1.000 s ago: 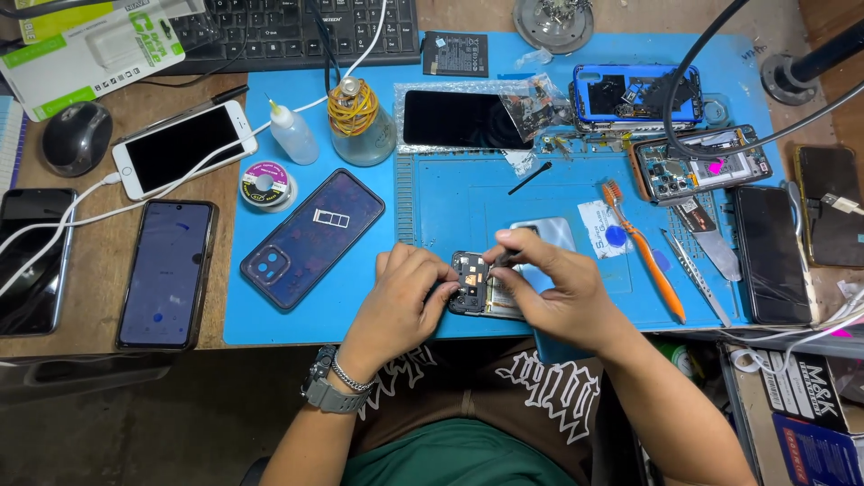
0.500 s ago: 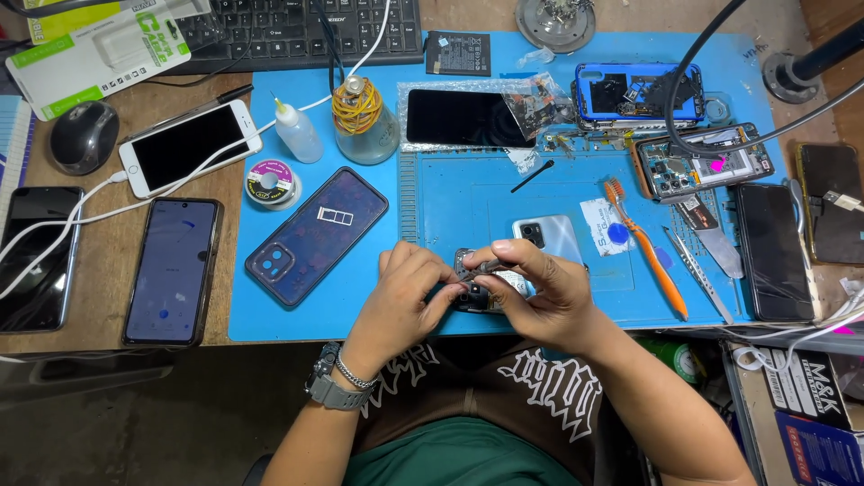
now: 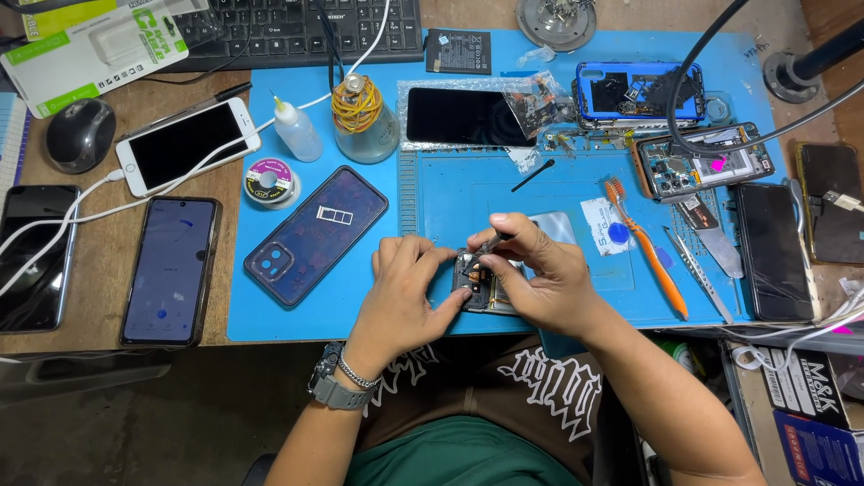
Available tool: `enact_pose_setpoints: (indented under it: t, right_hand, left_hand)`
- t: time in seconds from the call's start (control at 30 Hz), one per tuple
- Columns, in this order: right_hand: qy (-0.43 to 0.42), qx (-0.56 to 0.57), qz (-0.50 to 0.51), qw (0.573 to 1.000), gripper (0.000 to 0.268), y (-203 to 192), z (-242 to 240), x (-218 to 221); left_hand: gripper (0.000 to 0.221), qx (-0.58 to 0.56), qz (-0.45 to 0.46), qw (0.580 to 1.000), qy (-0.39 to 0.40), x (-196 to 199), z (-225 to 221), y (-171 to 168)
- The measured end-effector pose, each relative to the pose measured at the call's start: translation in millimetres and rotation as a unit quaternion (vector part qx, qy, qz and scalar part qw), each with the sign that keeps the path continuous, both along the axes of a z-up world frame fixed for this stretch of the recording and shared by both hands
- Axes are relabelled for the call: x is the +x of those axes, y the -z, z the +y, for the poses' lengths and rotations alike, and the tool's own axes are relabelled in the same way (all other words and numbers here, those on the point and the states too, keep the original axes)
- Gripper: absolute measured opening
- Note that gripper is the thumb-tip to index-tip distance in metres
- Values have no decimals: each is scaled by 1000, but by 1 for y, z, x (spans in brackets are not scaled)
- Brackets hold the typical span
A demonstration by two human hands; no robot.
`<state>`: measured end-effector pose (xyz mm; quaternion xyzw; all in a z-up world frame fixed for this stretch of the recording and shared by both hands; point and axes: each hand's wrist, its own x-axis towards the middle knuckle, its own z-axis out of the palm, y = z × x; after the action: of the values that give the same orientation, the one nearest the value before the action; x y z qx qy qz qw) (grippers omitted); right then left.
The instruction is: The person disassembles a smartphone on a blue mat, using a screwdriver to remove screws and a metal spudger to pry open the casing and disconnect internal components. They then pick up a different smartphone and interact with its touchscreen, navigating menus and typing on the virtual keyboard.
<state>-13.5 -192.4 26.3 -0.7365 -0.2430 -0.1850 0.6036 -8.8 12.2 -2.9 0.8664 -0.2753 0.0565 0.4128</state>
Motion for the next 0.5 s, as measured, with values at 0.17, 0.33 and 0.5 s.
enact_pose_setpoints:
  t: [0.17,0.33,0.5]
  right_hand:
    - [-2,-3,11,1000,53,2,1,1]
    - [-20,8,27,999,53,2,1,3]
    - [-41,8,33,999,52,-2,1,7]
  left_hand:
    - [46,-4,5,1000,-2,0,-1,2]
    - [48,-22,12,1000,-13,1,0,2]
    - [28,-108,29,983,-144,5,2,3]
